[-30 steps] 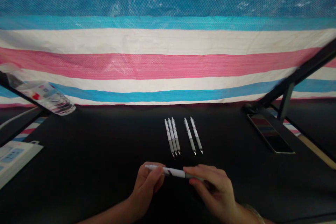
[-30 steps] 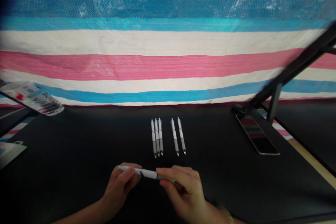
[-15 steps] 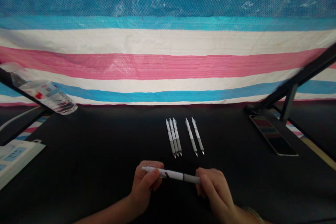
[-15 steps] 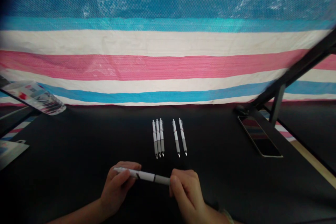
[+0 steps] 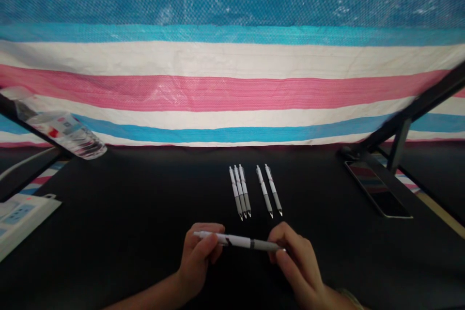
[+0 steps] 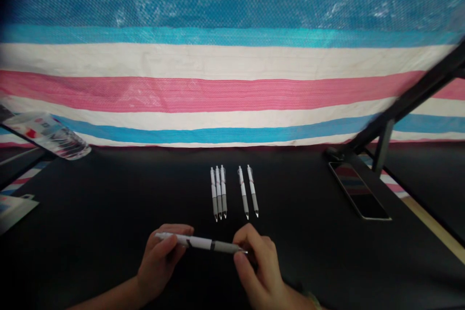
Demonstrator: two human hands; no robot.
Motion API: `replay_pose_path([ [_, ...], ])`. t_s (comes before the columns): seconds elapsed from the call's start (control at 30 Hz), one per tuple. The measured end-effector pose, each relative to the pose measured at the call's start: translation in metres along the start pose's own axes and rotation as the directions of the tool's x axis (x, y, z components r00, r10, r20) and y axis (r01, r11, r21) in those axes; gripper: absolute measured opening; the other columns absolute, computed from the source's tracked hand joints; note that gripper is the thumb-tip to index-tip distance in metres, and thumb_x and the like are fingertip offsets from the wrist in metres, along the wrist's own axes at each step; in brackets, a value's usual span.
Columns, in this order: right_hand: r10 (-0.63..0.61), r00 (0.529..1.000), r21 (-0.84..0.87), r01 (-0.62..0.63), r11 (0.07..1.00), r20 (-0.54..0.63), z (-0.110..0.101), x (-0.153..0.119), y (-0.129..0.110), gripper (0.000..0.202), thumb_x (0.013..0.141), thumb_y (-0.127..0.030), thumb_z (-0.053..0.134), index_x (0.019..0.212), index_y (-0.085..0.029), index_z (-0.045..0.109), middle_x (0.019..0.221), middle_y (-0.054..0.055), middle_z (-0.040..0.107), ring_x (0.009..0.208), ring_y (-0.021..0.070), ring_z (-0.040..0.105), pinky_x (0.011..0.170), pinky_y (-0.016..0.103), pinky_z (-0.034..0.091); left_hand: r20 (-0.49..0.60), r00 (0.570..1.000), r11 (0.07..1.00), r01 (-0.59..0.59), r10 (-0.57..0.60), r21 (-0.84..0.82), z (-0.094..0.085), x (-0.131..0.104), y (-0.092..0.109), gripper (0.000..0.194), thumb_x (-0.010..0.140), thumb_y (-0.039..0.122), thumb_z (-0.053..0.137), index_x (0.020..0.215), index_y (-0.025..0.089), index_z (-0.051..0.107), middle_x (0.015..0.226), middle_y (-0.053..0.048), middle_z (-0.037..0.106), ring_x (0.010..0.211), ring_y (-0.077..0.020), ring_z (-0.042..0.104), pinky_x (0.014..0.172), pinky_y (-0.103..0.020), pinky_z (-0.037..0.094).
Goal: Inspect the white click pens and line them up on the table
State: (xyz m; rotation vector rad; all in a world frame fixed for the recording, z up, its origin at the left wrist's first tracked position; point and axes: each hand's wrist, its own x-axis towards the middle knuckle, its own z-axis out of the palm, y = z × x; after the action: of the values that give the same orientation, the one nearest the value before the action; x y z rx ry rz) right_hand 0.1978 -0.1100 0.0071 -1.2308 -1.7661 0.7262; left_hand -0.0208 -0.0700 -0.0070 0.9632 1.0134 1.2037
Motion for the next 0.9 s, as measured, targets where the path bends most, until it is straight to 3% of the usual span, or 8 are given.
replay_pose_path([
  [0.1, 0.034, 0.999, -0.002, -0.034, 0.999, 0.017, 0.001, -0.001, 0.003, 0.043, 0.106, -0.035, 0.036, 0.069, -0.020, 0.053, 0.061, -0.002, 0.051, 0.055, 0.0113, 0.050, 0.057, 0.024, 0.038, 0.022, 1.000, 0.999, -0.009, 0.008, 0.047, 0.000, 0.000, 0.002, 0.040, 0.075, 0.047, 0.066, 0.045, 0.020, 0.060, 0.039, 0.002, 0.041, 0.040, -0.0112, 0.036, 0.040, -0.024, 0.030],
  [0.17, 0.060, 0.998, 0.029, -0.060, 0.998, -0.013, 0.002, -0.002, 0.004, 0.038, 0.104, -0.039, 0.041, 0.074, -0.020, 0.055, 0.063, -0.002, 0.051, 0.054, 0.0113, 0.047, 0.053, 0.024, 0.036, 0.028, 0.999, 0.998, -0.022, 0.020, 0.066, 0.000, 0.001, 0.001, 0.045, 0.077, 0.048, 0.064, 0.042, 0.021, 0.056, 0.040, 0.002, 0.041, 0.040, -0.0116, 0.036, 0.040, -0.025, 0.030],
  [0.27, 0.069, 0.997, 0.123, -0.071, 0.990, 0.021, 0.001, 0.000, 0.004, 0.038, 0.104, -0.043, 0.040, 0.081, -0.019, 0.058, 0.065, -0.002, 0.052, 0.054, 0.0117, 0.047, 0.050, 0.024, 0.036, 0.032, 0.999, 0.998, -0.041, 0.040, 0.051, 0.000, 0.002, -0.002, 0.045, 0.078, 0.048, 0.063, 0.043, 0.021, 0.057, 0.040, 0.001, 0.041, 0.040, -0.0118, 0.036, 0.040, -0.026, 0.029],
  [0.4, 0.122, 0.991, 0.214, -0.132, 0.968, 0.058, 0.002, 0.004, 0.003, 0.048, 0.107, -0.038, 0.036, 0.068, -0.019, 0.055, 0.056, -0.003, 0.049, 0.049, 0.0095, 0.046, 0.048, 0.021, 0.034, 0.048, 0.998, 0.999, -0.036, 0.035, 0.031, -0.002, 0.003, -0.006, 0.046, 0.078, 0.049, 0.063, 0.043, 0.020, 0.057, 0.039, 0.002, 0.039, 0.039, -0.0107, 0.032, 0.038, -0.025, 0.023],
  [0.6, 0.189, 0.982, 0.525, -0.171, 0.834, 0.019, 0.009, 0.005, 0.001, 0.017, 0.101, -0.037, 0.055, 0.095, -0.022, 0.058, 0.068, 0.000, 0.063, 0.048, 0.0094, 0.055, 0.044, 0.017, 0.040, -0.050, 0.999, 1.000, -0.014, 0.015, 0.028, -0.003, 0.004, -0.002, 0.030, 0.073, 0.043, 0.064, 0.055, 0.019, 0.069, 0.038, 0.002, 0.044, 0.037, -0.0119, 0.036, 0.038, -0.025, 0.027],
  [0.77, 0.190, 0.970, 0.580, -0.067, 0.812, -0.154, 0.007, -0.003, 0.011, 0.012, 0.098, -0.033, 0.058, 0.093, -0.021, 0.059, 0.072, 0.001, 0.058, 0.054, 0.0110, 0.053, 0.045, 0.018, 0.041, -0.101, 0.995, 1.000, -0.008, 0.010, 0.022, -0.002, 0.006, 0.004, 0.028, 0.070, 0.042, 0.064, 0.053, 0.020, 0.068, 0.038, 0.002, 0.043, 0.037, -0.0120, 0.036, 0.037, -0.024, 0.027],
  [0.9, 0.207, 0.899, 0.536, 0.036, 0.843, -0.385, 0.004, -0.004, 0.013, 0.015, 0.094, -0.034, 0.062, 0.086, -0.022, 0.062, 0.069, 0.000, 0.049, 0.056, 0.0127, 0.048, 0.046, 0.021, 0.041, -0.094, 0.995, 0.995, -0.034, 0.043, 0.096, -0.002, 0.005, 0.008, 0.036, 0.073, 0.043, 0.061, 0.044, 0.022, 0.060, 0.037, 0.001, 0.042, 0.037, -0.0130, 0.036, 0.037, -0.026, 0.030],
])
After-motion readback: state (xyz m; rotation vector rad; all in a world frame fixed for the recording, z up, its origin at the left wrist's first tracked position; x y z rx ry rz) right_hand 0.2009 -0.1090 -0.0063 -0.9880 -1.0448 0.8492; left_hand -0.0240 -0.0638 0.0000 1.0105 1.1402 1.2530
